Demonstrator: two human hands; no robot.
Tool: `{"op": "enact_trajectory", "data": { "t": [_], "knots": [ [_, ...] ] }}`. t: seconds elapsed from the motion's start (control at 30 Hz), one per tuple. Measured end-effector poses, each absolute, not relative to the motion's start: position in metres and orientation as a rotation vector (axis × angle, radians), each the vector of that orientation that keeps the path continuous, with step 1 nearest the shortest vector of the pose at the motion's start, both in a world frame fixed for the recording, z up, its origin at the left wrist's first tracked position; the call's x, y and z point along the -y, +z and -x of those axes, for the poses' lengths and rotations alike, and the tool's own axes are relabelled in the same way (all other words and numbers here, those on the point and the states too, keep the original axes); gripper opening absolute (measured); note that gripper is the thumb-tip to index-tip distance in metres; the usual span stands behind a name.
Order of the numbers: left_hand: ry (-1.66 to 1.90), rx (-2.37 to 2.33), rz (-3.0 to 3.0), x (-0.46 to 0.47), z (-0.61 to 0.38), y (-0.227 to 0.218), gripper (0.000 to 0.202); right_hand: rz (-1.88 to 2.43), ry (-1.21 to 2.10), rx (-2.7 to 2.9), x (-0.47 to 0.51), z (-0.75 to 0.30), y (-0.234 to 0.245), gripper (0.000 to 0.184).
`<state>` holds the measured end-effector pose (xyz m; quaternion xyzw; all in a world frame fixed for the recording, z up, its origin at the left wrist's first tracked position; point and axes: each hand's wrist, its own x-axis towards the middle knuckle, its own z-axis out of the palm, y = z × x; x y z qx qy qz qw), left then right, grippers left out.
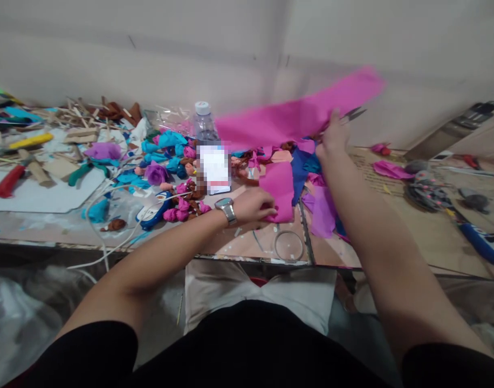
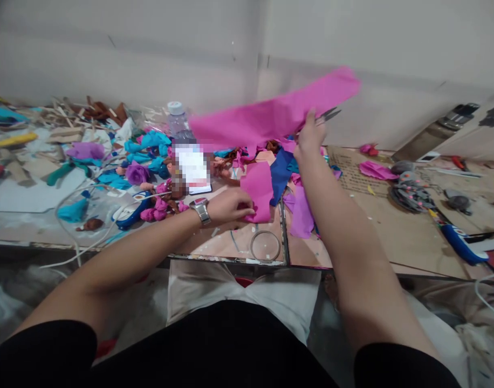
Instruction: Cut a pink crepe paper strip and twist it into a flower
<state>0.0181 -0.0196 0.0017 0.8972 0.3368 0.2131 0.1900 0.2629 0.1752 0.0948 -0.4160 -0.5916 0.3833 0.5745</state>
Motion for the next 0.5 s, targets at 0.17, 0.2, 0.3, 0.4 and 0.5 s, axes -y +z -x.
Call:
{"op": "enact_trajectory", "data": {
  "t": [0.17,0.2,0.3,0.4,0.5],
  "knots": [
    [0.527,-0.720,-2.622,0.018,-0.015,0.000,0.049,1.363,0.843,0.922,-0.150,-0.248,0.046,0.047],
    [0.504,-0.684,-2.655,0.018,-0.015,-0.001,0.047,1.434,0.871,0.930,-0.144,-0.248,0.042,0.044],
    [0.528,-0.644,-2.685,0.018,-0.016,0.000,0.029,1.587,0.934,1.098,-0.130,-0.256,0.038,0.041],
    [0.732,-0.618,-2.532,0.023,-0.018,0.007,0.028,1.645,0.940,1.481,-0.123,-0.272,0.043,0.046],
    [1.017,-0.607,-2.053,0.025,-0.021,0.015,0.034,1.765,0.690,1.882,-0.120,-0.288,0.047,0.051]
  ]
}}
